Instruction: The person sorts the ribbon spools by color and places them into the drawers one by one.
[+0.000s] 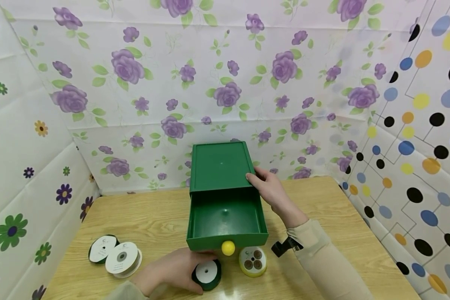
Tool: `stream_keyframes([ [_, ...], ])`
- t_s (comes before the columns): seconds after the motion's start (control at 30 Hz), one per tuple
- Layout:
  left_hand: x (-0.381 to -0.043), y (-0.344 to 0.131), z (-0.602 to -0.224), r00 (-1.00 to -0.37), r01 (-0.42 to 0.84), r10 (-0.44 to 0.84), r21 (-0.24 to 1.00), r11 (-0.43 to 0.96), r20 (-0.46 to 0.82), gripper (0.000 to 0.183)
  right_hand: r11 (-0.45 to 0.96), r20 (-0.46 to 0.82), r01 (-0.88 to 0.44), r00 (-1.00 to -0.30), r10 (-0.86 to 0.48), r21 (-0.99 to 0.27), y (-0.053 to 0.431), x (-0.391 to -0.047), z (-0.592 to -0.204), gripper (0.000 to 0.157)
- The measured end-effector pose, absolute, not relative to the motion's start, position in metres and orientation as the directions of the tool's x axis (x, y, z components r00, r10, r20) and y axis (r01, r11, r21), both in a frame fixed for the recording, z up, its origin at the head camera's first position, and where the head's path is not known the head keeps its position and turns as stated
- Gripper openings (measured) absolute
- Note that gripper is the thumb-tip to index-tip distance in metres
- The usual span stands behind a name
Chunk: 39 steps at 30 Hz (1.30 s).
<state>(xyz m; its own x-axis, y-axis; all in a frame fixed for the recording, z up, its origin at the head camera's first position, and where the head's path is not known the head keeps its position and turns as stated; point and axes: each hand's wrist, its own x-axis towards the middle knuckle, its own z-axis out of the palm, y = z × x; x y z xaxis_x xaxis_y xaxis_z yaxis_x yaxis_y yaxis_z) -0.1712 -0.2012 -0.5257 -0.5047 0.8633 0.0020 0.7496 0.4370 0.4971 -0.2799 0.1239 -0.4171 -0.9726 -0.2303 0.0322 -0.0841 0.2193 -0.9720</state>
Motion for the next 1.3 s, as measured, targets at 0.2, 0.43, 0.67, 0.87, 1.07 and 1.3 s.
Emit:
stream_keyframes([
  [0.2, -0.17, -0.202, -0.525, -0.514, 0.73, 0.858, 0.518, 0.446, -0.014, 0.078, 0.22, 0.032, -0.085, -0.972, -0.234, -0.972, 0.124, -0.28, -0.418, 0.071],
  [0.43, -0.172, -0.205, -0.527, -0.522, 0.723, 0.852, 0.515, 0.46, -0.028, 0.077, 0.218, 0.022, -0.074, -0.973, -0.232, -0.973, 0.125, -0.28, -0.418, 0.072],
  [0.67, -0.172, -0.216, -0.528, -0.546, 0.702, 0.838, 0.56, 0.44, 0.026, 0.082, 0.225, 0.022, -0.074, -0.974, -0.225, -0.972, 0.125, -0.28, -0.417, 0.073],
  [0.87, -0.163, -0.233, -0.517, -0.582, 0.685, 0.812, 0.559, 0.467, 0.034, 0.078, 0.229, 0.029, -0.081, -0.974, -0.223, -0.97, 0.124, -0.28, -0.418, 0.073],
  [1.07, -0.16, -0.253, -0.499, -0.628, 0.641, 0.778, 0.549, 0.536, -0.027, 0.076, 0.225, 0.034, -0.084, -0.975, -0.218, -0.971, 0.126, -0.28, -0.419, 0.073],
  [1.3, -0.155, -0.283, -0.477, -0.722, 0.581, 0.689, 0.484, 0.654, -0.066, 0.082, 0.23, 0.027, -0.079, -0.975, -0.219, -0.97, 0.123, -0.281, -0.419, 0.072],
])
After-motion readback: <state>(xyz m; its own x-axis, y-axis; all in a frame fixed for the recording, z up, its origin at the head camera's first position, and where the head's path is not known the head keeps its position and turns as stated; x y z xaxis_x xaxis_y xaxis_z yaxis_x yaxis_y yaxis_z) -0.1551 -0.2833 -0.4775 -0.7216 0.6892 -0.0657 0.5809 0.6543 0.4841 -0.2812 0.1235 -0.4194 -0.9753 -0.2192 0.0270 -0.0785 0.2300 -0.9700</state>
